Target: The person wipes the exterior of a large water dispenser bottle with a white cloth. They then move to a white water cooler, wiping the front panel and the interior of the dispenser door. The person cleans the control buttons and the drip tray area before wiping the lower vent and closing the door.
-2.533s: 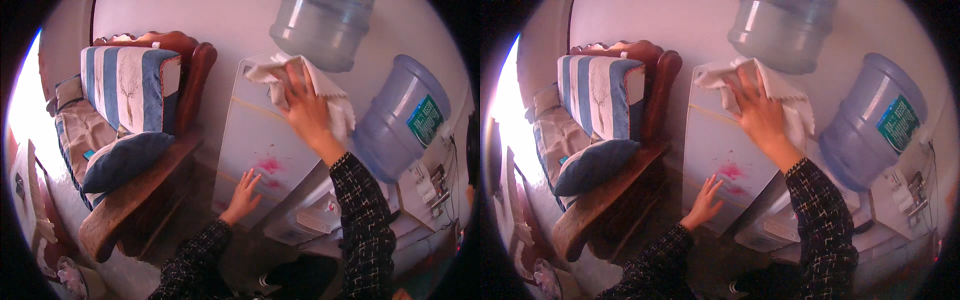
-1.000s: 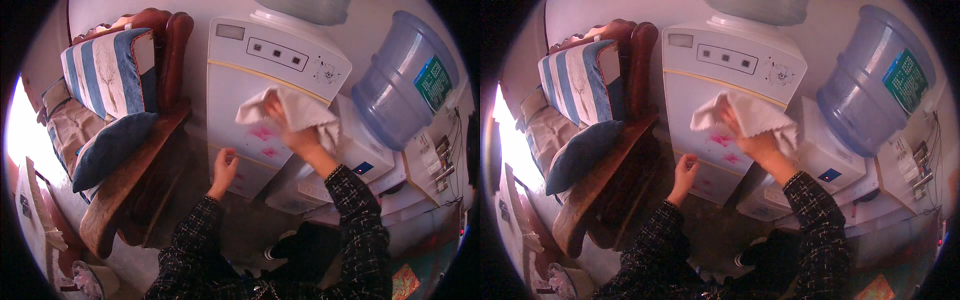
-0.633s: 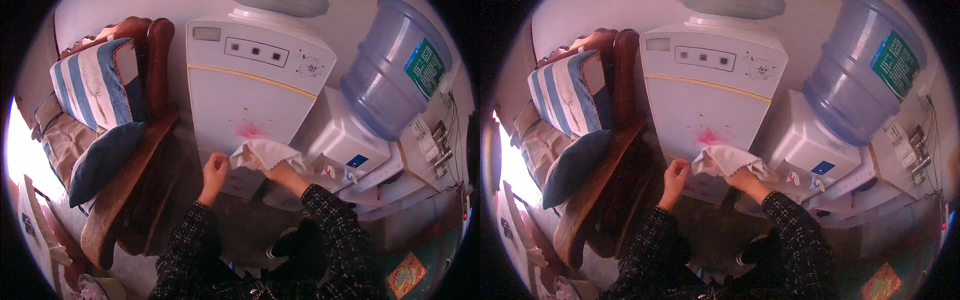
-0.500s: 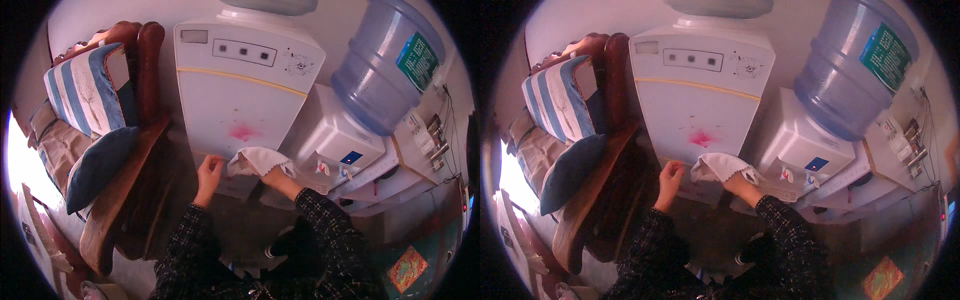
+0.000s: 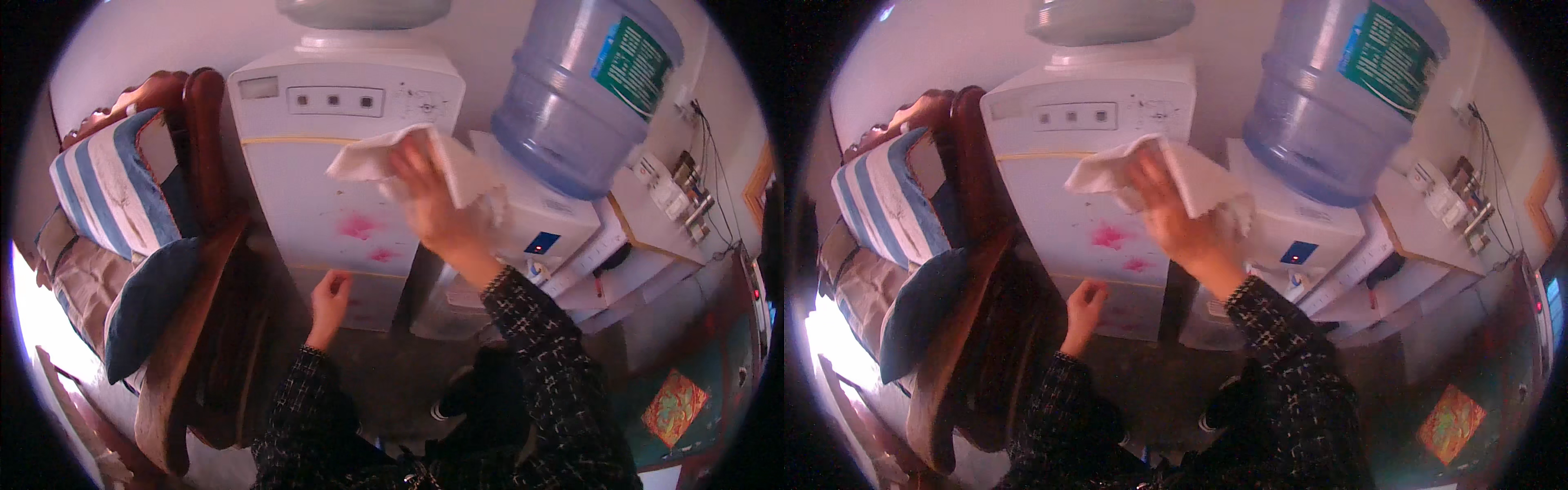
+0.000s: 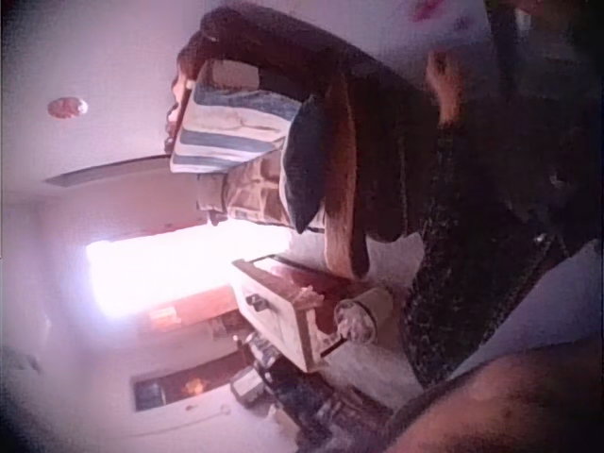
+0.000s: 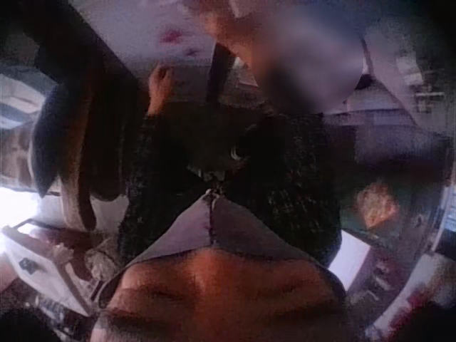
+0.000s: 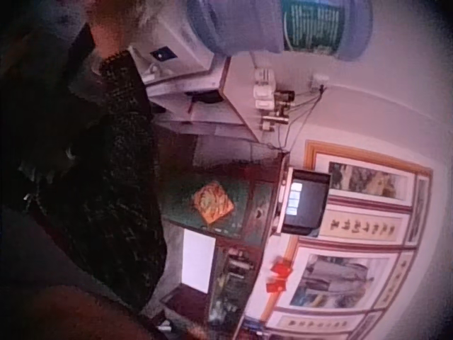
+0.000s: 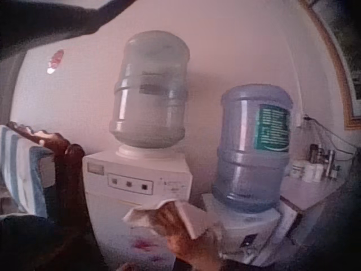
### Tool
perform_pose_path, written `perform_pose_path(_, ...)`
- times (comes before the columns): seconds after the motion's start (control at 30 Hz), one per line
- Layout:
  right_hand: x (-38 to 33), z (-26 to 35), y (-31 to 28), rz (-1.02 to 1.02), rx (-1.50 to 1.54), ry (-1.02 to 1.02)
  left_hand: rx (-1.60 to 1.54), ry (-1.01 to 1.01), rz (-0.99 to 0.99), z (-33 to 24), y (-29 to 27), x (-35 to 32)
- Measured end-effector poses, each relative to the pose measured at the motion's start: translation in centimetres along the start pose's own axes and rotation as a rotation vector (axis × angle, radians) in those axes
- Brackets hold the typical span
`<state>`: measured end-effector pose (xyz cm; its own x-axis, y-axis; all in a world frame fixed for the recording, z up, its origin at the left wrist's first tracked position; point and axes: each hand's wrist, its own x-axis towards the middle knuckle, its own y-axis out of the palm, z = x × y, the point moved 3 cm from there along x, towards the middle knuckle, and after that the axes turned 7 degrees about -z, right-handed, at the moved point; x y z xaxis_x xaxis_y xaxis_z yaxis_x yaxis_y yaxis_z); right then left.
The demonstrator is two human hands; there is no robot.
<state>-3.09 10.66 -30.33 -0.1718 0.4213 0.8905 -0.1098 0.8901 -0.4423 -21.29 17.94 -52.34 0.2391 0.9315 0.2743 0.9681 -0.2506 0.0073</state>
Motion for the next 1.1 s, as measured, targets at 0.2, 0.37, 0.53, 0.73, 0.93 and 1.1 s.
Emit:
perform_pose_path(0.2, -4.3, 2.0, 2.1, 0.17, 0.048, -0.04, 0.02, 0.041, 0.036, -0.1, -0.6, -0.6)
perform_pose_path(0.37, -11.3, 1.6, 4.5, 0.294, 0.158, 0.036, 0.009, -0.085, 0.045, -0.2, -0.1, -0.9)
perform_pose_path(0.53, -12.7, 4.2, 4.6, 0.322, 0.137, 0.16, 0.218, 0.028, 0.02, 2.4, -1.1, -0.2)
perform_pose_path(0.73, -11.6, 2.4, 0.7, 0.231, 0.143, 0.256, 0.182, 0.088, 0.021, 1.1, -0.2, -0.8)
perform_pose_path(0.93, -10.3, 3.9, -0.4, 0.07, 0.597, 0.649, 0.255, 0.03, 0.037, 0.9, 0.7, -0.7)
perform_pose_path(1.1, -15.5, 7.5, -0.1, 0.046, 1.466, 1.655, 0.205, 0.023, 0.039, 0.9, 1.3, -0.8)
